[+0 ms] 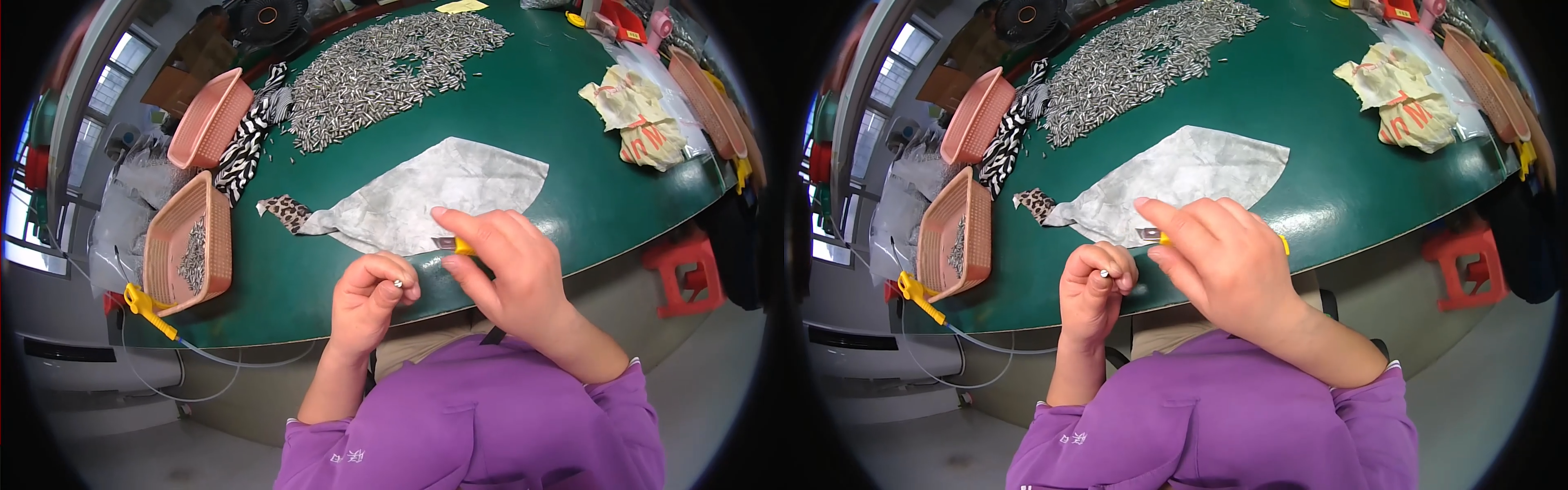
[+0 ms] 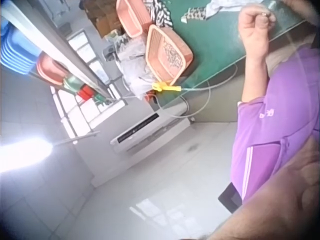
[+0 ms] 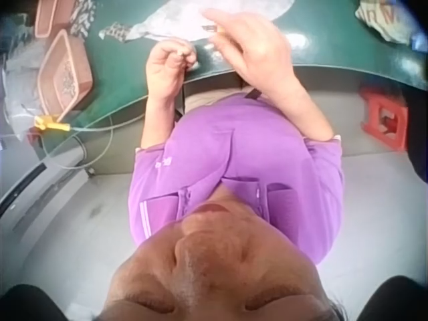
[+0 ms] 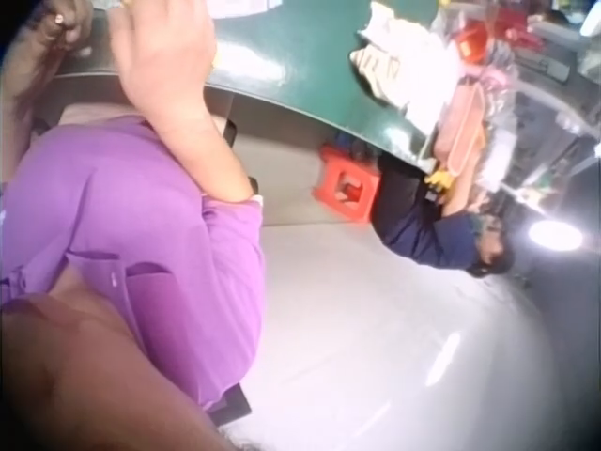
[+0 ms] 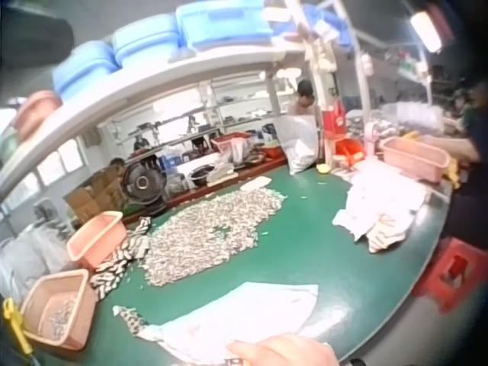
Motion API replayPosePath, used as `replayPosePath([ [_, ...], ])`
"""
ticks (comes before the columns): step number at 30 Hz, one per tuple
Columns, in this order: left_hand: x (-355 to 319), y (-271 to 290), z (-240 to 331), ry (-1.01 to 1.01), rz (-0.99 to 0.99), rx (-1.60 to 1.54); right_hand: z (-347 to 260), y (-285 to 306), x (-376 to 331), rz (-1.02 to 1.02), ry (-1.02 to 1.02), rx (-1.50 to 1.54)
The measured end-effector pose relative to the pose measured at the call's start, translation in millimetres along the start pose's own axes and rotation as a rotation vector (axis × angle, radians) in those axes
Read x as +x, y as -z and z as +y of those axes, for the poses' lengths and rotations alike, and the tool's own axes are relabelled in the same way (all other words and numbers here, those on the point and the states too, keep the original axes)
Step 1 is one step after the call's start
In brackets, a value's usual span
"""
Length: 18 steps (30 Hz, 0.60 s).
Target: Weighing and sorting small metal components using an electronic scale in a manufacturing environment.
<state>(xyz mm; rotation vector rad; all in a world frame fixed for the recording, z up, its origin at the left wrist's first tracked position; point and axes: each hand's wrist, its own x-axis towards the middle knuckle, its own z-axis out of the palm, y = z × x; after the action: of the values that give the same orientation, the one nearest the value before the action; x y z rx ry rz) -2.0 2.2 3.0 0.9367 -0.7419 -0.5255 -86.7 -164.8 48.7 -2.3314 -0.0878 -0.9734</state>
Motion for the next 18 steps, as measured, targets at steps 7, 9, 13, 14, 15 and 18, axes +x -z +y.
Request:
replayPosePath([
  [7,4,-1,1,-0.01,0.008,0.011,22,22,8,-0.04,-0.065,-0.124],
  [9,6,0,1,-0.007,-0.022,0.008,21,21,16,0.054,-0.139,-0.195],
  [13,3,3,5,0.053,-0.02,-0.055,33,18,19,0.063,-0.176,-0.225],
  [14,2,2,5,0.085,-0.006,-0.068,34,24,17,-0.055,-0.224,-0.296],
  [15,-1,0,7,0.112,0.008,-0.078,31,24,15,-0.061,-0.23,-0.321],
  [18,-2,-4,9,0.136,0.079,-0.008,31,16,8,-0.109,-0.222,-0.385],
])
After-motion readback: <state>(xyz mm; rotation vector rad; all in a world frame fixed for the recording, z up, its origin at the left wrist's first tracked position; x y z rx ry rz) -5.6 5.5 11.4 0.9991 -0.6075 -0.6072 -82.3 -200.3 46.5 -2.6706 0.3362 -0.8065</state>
